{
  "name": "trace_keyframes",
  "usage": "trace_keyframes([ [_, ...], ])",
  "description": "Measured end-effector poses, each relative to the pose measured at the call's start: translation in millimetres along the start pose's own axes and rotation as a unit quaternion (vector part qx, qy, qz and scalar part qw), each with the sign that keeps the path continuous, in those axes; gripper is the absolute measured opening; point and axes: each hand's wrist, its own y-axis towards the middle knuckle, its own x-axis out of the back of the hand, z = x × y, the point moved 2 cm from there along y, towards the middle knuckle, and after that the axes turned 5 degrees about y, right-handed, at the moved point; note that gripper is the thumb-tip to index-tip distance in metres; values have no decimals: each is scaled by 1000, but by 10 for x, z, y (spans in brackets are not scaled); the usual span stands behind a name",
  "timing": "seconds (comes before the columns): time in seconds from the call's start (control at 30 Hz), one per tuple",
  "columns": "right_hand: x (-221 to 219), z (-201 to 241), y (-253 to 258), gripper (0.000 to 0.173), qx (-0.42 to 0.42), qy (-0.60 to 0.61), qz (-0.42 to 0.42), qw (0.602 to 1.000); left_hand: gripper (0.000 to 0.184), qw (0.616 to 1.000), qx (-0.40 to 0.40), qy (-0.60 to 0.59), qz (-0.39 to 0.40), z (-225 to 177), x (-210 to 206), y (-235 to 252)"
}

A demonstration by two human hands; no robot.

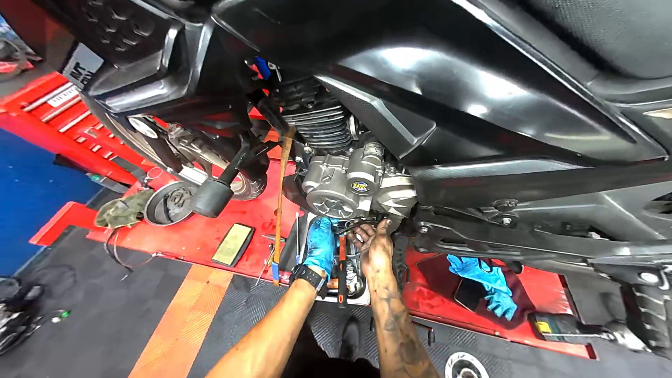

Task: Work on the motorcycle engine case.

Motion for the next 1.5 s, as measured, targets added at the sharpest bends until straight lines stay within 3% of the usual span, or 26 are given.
trace_keyframes([
  [0.13,-2,-26,26,64,8,4,-5,1000,33,999,21,-33,6,-22,20,-122],
  [0.23,2,-55,63,63,16,15,0,1000,34,999,-16,-48,7,53,25,-292],
  [0.37,6,-83,128,63,23,19,1,1000,38,997,-67,-5,-39,99,-5,-129],
  [0.53,-41,-106,191,66,44,46,6,998,32,991,-37,-96,-85,21,-101,-146],
  [0.67,-61,-114,193,64,41,70,1,997,36,991,-23,-64,-111,91,-115,-20],
  [0.9,-9,-90,183,60,27,101,44,994,33,996,-41,-22,-75,118,-77,-43],
  [1.0,-64,-53,119,57,22,80,12,996,45,975,-108,178,-75,102,16,-133],
  [1.07,-100,-9,92,56,17,65,-18,998,44,962,-137,223,-81,50,15,-153],
  [1.2,-178,18,3,56,6,51,-73,996,43,960,-134,243,-47,31,43,-149],
  [1.3,-259,30,-35,55,10,59,-115,992,39,975,-120,188,-9,-40,75,-231],
  [1.4,-283,-1,51,57,13,38,-146,989,34,982,-125,130,-46,30,40,-145],
  [1.5,-211,-83,73,62,22,30,-139,990,37,973,-130,182,-62,41,67,-27],
])
